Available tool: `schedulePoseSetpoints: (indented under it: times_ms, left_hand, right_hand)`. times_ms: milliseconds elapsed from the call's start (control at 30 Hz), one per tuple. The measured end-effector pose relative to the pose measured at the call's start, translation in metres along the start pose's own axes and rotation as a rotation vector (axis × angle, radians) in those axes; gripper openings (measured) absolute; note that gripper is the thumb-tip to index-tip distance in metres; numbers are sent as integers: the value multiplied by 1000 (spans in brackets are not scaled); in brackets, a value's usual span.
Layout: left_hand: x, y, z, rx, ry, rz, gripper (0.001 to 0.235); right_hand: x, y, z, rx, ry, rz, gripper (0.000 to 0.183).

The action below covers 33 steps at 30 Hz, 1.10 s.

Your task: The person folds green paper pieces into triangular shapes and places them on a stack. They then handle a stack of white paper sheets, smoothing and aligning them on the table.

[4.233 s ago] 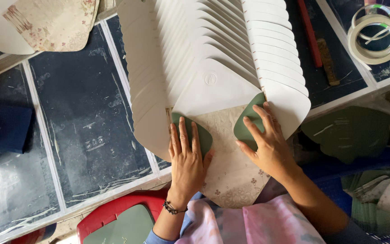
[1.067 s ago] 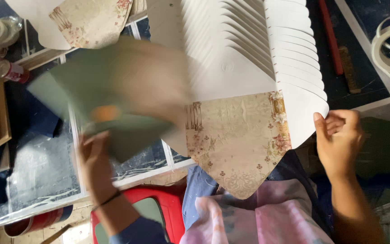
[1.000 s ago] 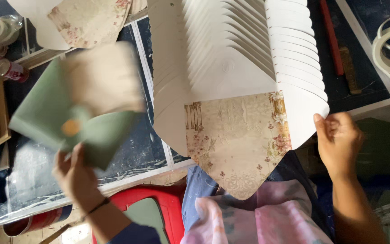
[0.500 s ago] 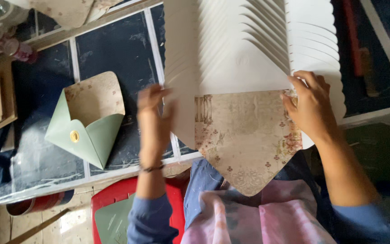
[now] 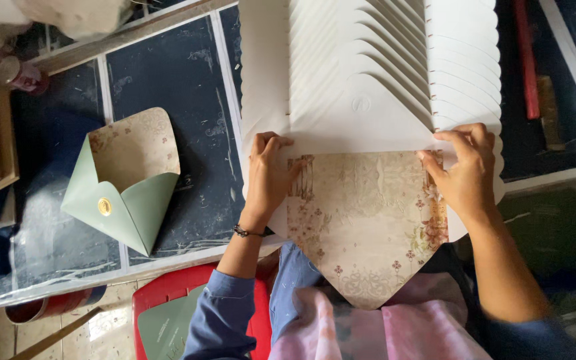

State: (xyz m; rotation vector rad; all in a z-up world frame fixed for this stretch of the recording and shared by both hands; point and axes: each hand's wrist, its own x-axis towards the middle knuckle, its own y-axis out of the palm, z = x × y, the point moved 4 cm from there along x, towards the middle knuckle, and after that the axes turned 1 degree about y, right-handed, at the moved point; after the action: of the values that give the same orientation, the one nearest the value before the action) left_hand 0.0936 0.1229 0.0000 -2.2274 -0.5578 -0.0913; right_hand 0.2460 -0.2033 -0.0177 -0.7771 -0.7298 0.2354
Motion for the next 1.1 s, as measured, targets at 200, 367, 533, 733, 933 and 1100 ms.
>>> schedulePoseSetpoints:
  times_ms: [200, 367, 533, 733, 933, 1100]
  left_hand:
    - [0, -5, 5, -55, -74, 26, 47]
    - [-4, -6, 1, -9, 11, 45, 39]
    - [-15, -5, -12, 157, 70, 91, 29]
    - [-34, -39, -37, 409, 70, 223, 52]
    - [-70, -71, -30, 67, -233, -157, 64]
    - [-77, -53, -46, -204, -160, -326, 45]
  right_hand:
    - [1, 4, -12, 67, 58, 57, 36]
    - [5, -1, -5, 99, 72, 67, 29]
    - [0, 4, -6, 4, 27, 91, 24]
    - [-9, -43, 19, -140, -26, 141, 40]
    - [-68, -86, 6, 0, 241, -208, 80]
    - [-68, -65, 31, 322, 252, -159, 28]
